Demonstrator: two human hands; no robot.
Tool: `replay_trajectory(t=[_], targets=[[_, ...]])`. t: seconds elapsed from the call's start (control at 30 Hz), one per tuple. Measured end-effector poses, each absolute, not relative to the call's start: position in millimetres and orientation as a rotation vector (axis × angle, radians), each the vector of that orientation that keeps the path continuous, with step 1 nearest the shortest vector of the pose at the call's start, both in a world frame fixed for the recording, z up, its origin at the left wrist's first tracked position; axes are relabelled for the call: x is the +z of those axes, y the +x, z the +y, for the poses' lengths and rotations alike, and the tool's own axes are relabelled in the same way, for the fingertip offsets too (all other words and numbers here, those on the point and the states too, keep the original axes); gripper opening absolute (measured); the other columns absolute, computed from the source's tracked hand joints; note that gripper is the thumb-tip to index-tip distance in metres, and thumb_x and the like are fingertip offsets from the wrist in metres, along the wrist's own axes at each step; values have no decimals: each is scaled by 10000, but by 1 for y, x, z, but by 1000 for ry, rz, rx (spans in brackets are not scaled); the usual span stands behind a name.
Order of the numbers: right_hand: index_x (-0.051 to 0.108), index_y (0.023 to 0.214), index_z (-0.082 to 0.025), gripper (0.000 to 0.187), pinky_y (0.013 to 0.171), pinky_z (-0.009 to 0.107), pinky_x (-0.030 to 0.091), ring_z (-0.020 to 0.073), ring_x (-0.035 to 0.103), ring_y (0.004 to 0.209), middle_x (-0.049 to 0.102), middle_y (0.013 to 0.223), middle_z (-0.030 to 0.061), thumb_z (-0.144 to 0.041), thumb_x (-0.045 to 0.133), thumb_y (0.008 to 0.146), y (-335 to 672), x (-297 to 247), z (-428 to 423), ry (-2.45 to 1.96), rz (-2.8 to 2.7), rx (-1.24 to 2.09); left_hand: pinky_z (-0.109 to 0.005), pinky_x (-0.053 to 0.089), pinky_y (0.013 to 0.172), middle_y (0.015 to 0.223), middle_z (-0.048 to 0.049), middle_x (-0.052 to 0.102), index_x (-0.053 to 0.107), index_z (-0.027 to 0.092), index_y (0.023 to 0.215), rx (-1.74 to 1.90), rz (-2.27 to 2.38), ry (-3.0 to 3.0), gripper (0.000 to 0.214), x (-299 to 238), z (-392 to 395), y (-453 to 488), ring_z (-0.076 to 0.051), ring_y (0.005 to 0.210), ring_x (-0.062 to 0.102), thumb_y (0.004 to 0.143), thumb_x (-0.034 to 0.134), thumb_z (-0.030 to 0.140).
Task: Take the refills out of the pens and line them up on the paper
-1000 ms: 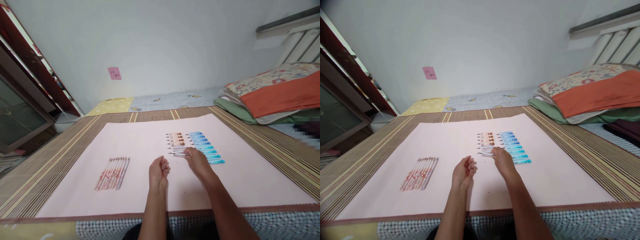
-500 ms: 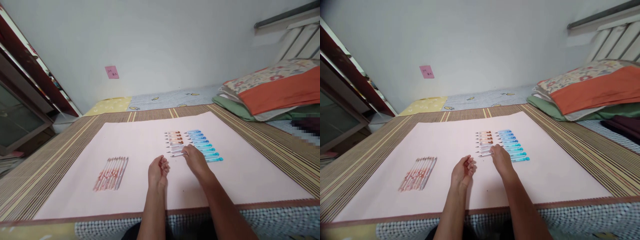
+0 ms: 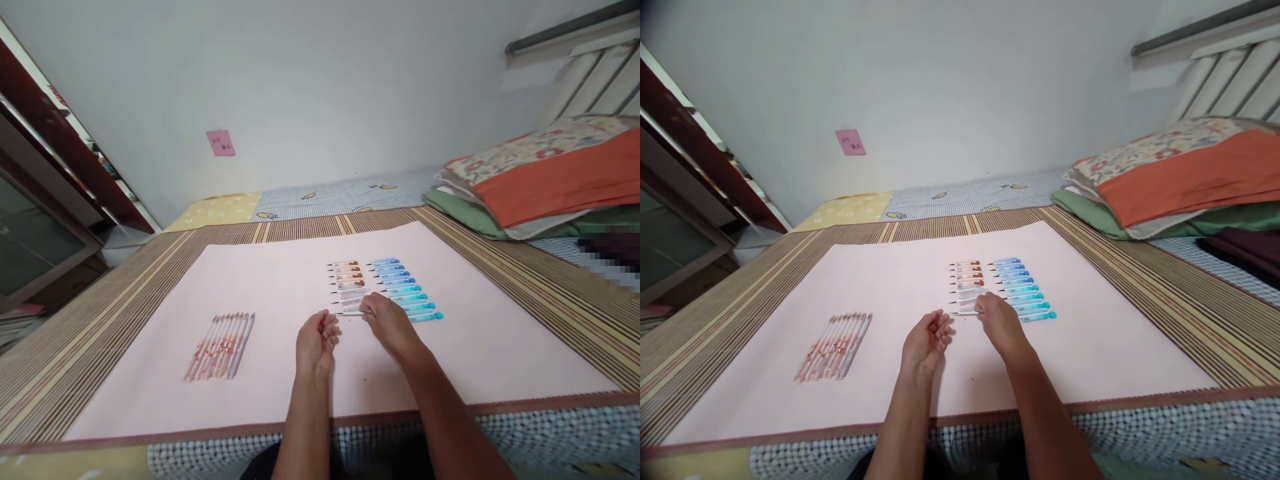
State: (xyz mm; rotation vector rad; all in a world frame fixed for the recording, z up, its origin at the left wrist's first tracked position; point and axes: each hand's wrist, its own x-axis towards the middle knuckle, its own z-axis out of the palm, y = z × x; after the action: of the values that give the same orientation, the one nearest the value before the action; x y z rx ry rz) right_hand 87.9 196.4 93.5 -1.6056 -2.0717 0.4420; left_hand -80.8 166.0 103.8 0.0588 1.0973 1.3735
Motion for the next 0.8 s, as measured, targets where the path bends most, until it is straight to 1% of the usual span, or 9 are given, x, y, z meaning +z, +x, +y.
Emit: replay_trajectory(t=[0.2, 0.47, 0.63, 0.8], targets=[[630, 802, -196, 150, 705, 260, 313, 163, 548, 811, 634, 899, 23, -76, 578, 875, 89, 87, 201, -1643, -2092, 452, -185, 393, 383, 650, -54, 689, 669, 106, 836, 1359, 1116, 69, 49, 105, 166, -80, -104, 440, 583, 851, 623, 107], [597, 766, -190, 174, 661, 252, 275, 140, 514, 767, 588, 857, 7, -75, 589, 897, 86, 83, 203, -1680, -2060, 421, -175, 387, 379, 647, -50, 683, 650, 101, 859, 1365, 1119, 70, 59, 106, 166, -81, -96, 430, 573, 879, 595, 103], [565, 746, -194, 197, 655, 256, 270, 144, 512, 792, 574, 852, 5, -49, 591, 876, 87, 82, 204, -1644, -2023, 371, -172, 388, 379, 646, -46, 684, 648, 98, 867, 1359, 1120, 69, 69, 107, 166, -80, -94, 428, 575, 896, 586, 103], [546, 743, -197, 197, 642, 256, 263, 151, 507, 801, 568, 851, 8, -63, 603, 877, 88, 82, 206, -1709, -1972, 309, -171, 385, 378, 638, -45, 682, 647, 96, 862, 1354, 1123, 69, 86, 109, 166, -80, -95, 424, 574, 908, 575, 102]])
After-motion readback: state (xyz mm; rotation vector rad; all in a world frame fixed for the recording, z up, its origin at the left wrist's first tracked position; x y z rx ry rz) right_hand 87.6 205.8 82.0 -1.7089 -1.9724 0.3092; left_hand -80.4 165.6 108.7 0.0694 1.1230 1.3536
